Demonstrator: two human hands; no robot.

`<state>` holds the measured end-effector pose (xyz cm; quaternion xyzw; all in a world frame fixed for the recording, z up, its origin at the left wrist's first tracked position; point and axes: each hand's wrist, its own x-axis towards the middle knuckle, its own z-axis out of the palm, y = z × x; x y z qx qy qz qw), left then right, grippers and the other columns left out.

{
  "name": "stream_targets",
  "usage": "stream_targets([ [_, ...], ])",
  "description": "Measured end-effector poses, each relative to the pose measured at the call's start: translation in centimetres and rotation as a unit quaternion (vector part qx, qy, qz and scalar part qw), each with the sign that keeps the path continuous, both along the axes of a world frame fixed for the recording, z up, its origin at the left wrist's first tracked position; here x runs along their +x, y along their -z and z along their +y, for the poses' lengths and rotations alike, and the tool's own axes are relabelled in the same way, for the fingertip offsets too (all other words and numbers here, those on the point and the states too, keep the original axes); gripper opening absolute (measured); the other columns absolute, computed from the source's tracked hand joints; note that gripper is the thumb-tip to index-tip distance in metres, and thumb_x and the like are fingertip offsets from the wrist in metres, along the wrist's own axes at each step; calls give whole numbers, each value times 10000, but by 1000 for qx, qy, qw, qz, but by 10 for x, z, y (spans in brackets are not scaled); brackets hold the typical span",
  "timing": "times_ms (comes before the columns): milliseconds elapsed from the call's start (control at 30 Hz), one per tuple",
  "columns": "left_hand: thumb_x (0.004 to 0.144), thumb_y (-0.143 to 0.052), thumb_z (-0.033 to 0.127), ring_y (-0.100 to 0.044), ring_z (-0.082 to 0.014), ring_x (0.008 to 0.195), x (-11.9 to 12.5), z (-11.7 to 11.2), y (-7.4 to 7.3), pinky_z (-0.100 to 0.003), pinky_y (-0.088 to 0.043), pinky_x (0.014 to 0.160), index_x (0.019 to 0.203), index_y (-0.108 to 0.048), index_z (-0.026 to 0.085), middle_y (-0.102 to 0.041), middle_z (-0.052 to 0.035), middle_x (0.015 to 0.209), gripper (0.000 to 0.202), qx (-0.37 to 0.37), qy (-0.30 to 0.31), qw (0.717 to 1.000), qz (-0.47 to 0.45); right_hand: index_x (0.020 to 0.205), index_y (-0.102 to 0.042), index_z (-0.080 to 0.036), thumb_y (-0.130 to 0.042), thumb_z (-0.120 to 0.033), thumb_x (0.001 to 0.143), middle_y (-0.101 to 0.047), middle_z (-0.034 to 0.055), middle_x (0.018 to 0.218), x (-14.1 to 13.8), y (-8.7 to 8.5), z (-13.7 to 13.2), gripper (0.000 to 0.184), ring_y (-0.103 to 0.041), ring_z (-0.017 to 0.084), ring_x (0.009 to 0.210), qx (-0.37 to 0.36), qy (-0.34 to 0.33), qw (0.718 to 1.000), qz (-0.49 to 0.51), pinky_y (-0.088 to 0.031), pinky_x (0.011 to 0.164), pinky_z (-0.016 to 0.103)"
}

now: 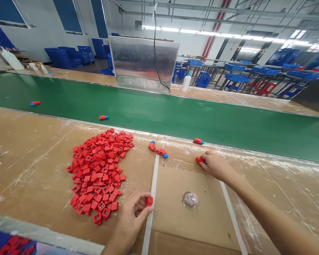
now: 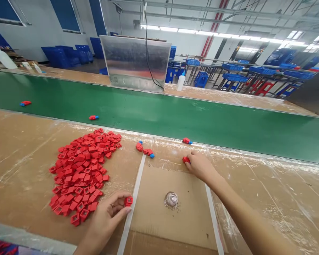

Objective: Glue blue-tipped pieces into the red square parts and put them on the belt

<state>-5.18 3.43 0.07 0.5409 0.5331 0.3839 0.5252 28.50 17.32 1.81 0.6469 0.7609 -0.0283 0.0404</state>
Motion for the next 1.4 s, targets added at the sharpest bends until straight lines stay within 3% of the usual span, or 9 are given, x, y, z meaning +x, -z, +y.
stream_targets([
  [133, 798, -697, 231, -608, -169, 813, 11, -2, 4, -262, -517, 741, 1076, -690, 213, -626, -30, 923, 279, -12, 3, 997, -73, 850, -700, -174, -560, -289, 926, -612, 85, 932, 2, -3, -17, 196, -612, 217, 829, -1, 1, 1000, 7, -392, 670, 268],
  [333, 770, -749, 266, -590, -156, 860, 24, -11, 5, -240, -491, 771, 1049, -728, 223, -618, -32, 964, 283, -49, 19, 984, -168, 872, -686, -169, -544, -287, 956, -644, 64, 912, 2, -12, -10, 203, -618, 183, 808, -9, 17, 1000, -8, -428, 680, 261],
  [500, 710, -814, 265, -602, -120, 741, 52, -19, 8, -239, -496, 684, 1118, -680, 234, -638, -25, 970, 431, -127, 43, 955, -266, 940, -636, -129, -558, -310, 975, -646, 49, 930, -1, -9, -12, 200, -622, 173, 837, -8, 66, 997, -47, -508, 779, 349],
  [600, 661, -854, 259, -628, -124, 741, 66, -22, 11, -253, -505, 721, 1061, -688, 202, -662, -23, 906, 436, -149, 65, 934, -318, 943, -635, -133, -591, -321, 959, -640, 55, 977, 0, -5, -8, 194, -619, 177, 873, -16, 75, 996, -48, -518, 803, 360],
  [700, 668, -854, 262, -662, -141, 770, 69, -23, 13, -260, -502, 777, 992, -699, 175, -695, -18, 778, 370, -166, 85, 923, -337, 945, -630, -137, -597, -315, 953, -631, 53, 1002, 5, -5, -1, 181, -611, 171, 867, -14, 82, 996, -26, -514, 792, 350],
  [800, 657, -862, 261, -694, -158, 792, 64, -26, 15, -273, -514, 806, 976, -700, 178, -719, -20, 791, 367, -171, 70, 922, -340, 913, -629, -129, -557, -253, 960, -637, 70, 979, 10, -9, -3, 151, -609, 184, 858, 1, 93, 996, 9, -497, 791, 354],
  [933, 670, -853, 269, -708, -172, 794, 59, -32, 16, -277, -526, 786, 985, -703, 175, -721, -22, 802, 361, -169, 61, 927, -330, 1001, -634, -127, -460, -178, 952, -675, 110, 938, 6, -22, -38, 188, -630, 219, 850, 18, 79, 994, 78, -488, 753, 331],
  [1167, 702, -833, 251, -641, -125, 763, 58, -33, 14, -238, -489, 747, 1013, -705, 182, -696, -12, 822, 344, -153, 77, 924, -342, 1200, -589, -210, -452, -364, 991, -654, 87, 1071, -25, -44, -132, 293, -637, 214, 953, 50, -63, 948, 307, -518, 832, 357],
  [1400, 744, -800, 227, -590, -119, 792, 57, -33, 14, -256, -465, 799, 1027, -698, 183, -685, -17, 861, 304, -146, 88, 925, -340, 1182, -571, -218, -406, -361, 1017, -660, 95, 1062, -34, -35, -142, 274, -658, 224, 935, 92, -106, 962, 235, -523, 753, 339],
])
